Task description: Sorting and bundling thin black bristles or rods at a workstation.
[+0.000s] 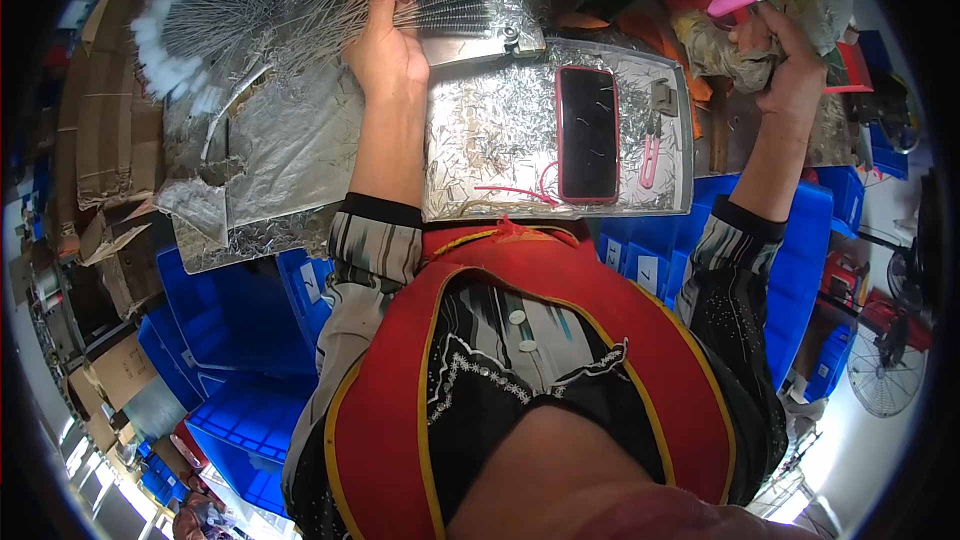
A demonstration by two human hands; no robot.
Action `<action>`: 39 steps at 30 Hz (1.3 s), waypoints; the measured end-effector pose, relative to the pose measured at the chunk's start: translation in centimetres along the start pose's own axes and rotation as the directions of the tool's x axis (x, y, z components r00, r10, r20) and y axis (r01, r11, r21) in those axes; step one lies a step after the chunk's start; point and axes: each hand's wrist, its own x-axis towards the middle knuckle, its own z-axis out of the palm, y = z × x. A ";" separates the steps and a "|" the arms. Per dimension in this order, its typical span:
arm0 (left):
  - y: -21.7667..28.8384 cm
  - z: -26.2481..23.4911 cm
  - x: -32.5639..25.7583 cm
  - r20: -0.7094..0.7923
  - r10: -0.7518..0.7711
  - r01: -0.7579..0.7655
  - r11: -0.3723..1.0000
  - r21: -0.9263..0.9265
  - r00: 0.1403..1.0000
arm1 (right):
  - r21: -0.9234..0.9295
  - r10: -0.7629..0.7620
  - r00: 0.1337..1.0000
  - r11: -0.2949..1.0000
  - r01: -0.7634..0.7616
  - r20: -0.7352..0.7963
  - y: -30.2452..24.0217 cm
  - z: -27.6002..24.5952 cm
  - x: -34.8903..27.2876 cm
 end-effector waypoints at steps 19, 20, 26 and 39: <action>-0.2 -0.6 -0.1 0.102 0.037 -0.038 0.999 0.001 0.994 | 0.060 0.019 0.999 0.998 -0.016 -0.036 -0.9 1.0 -0.2; -0.2 -0.7 -0.1 0.106 0.037 -0.037 0.999 0.002 0.994 | 0.060 0.018 0.999 0.998 -0.016 -0.035 -1.0 1.1 -0.1; -0.3 -0.7 -0.2 0.170 0.052 -0.053 0.999 -0.002 0.984 | 0.068 0.049 0.998 0.997 -0.046 -0.037 -1.0 0.9 -0.2; -0.4 -0.5 -0.2 0.159 0.088 -0.087 0.996 -0.010 0.983 | 0.075 0.007 1.000 0.997 -0.006 -0.003 -0.1 0.3 0.0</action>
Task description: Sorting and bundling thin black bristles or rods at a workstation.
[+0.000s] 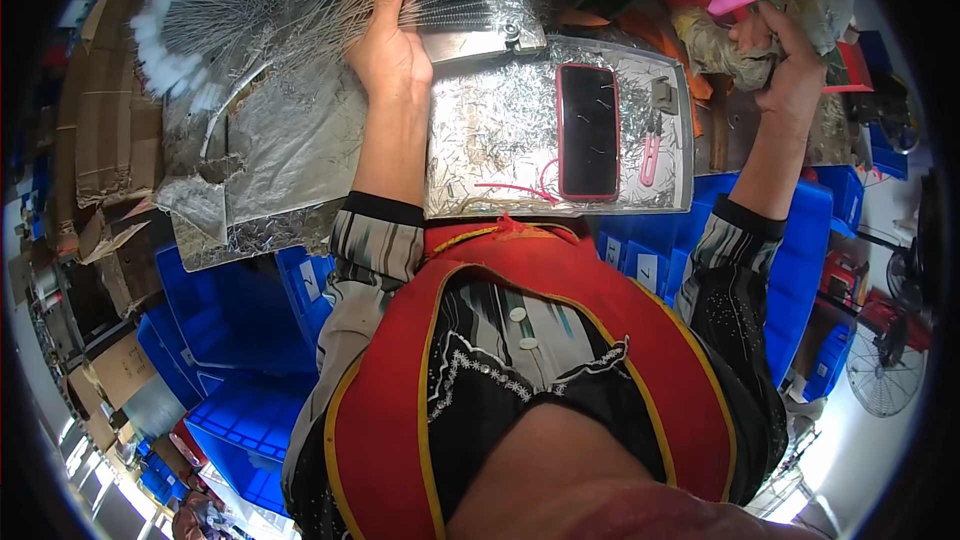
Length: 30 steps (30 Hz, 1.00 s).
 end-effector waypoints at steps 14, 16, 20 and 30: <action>-0.1 1.5 -0.1 -0.103 0.045 -0.034 0.994 0.108 0.994 | 0.187 0.090 0.994 0.977 -0.100 0.062 0.0 -0.5 0.3; -0.3 1.3 0.2 -0.080 0.059 -0.051 0.994 0.099 0.995 | 0.074 0.123 0.989 0.990 -0.116 -0.085 -0.5 0.5 0.1; -0.2 1.2 0.3 -0.096 0.060 -0.053 0.996 0.076 0.994 | 0.117 0.214 0.968 0.973 -0.199 -0.134 -0.6 0.5 0.2; 0.9 -0.3 0.5 0.027 -0.042 0.035 0.974 0.225 0.999 | -0.018 0.010 1.000 1.000 -0.010 0.001 0.2 -0.3 -0.1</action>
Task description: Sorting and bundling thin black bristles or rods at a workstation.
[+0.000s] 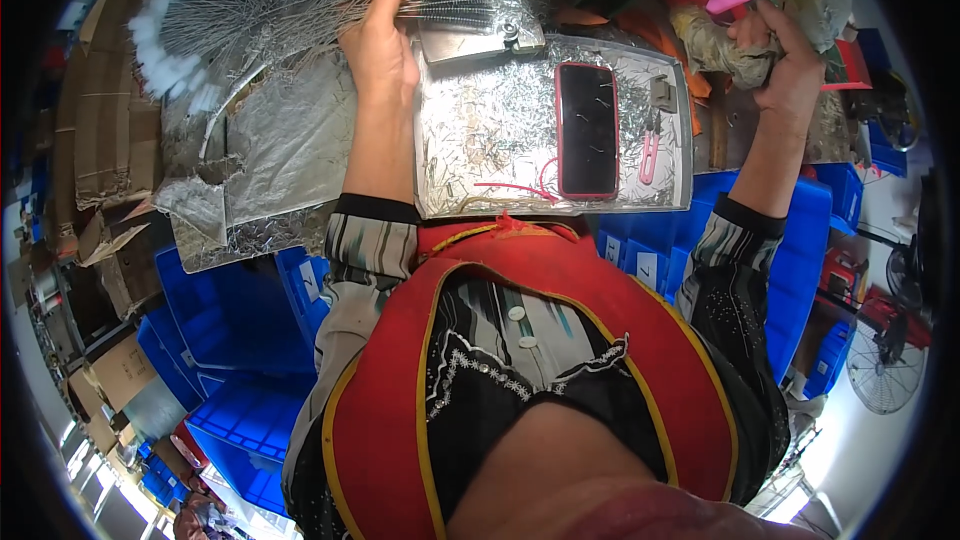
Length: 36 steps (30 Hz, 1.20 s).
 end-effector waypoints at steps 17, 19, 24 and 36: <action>0.8 0.1 -0.3 -0.079 -0.164 0.167 0.986 0.026 0.983 | 0.029 0.082 0.993 0.996 -0.080 -0.087 -1.4 1.4 -0.1; 0.8 0.1 -0.3 -0.079 -0.156 0.156 0.988 0.000 0.985 | 0.083 0.080 0.994 0.994 -0.073 -0.080 -1.4 1.4 -0.2; 0.6 0.1 -0.2 -0.064 -0.156 0.154 0.988 -0.030 0.986 | 0.060 0.056 0.998 0.997 -0.054 -0.031 -0.7 0.6 0.0; 0.5 -0.7 0.3 -0.078 -0.157 0.152 0.986 -0.064 0.985 | 0.186 -0.355 0.920 0.905 0.383 -0.168 6.9 3.5 -0.7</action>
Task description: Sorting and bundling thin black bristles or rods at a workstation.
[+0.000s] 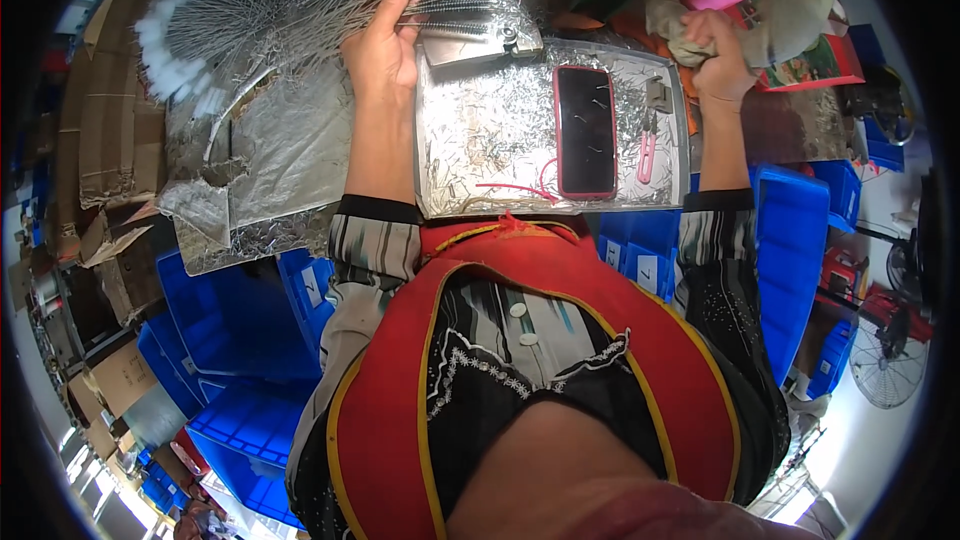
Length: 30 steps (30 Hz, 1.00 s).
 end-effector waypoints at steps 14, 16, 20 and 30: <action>-0.4 0.6 -0.5 -0.031 0.015 -0.015 1.000 -0.024 0.999 | -0.081 0.468 0.883 0.879 -0.469 -0.035 -6.6 -0.9 4.0; -0.4 0.8 -0.6 -0.044 0.015 -0.015 1.000 -0.013 0.999 | -0.073 0.455 0.890 0.887 -0.456 -0.030 -5.8 -1.5 3.6; -0.6 0.6 -0.5 -0.060 0.039 -0.039 0.999 -0.005 0.997 | -0.096 0.441 0.895 0.890 -0.446 -0.063 -6.6 0.5 3.1; -0.6 1.6 -1.1 -0.042 0.135 -0.127 0.980 0.151 0.990 | -0.178 0.371 0.928 0.913 -0.367 -0.012 -6.4 0.4 2.8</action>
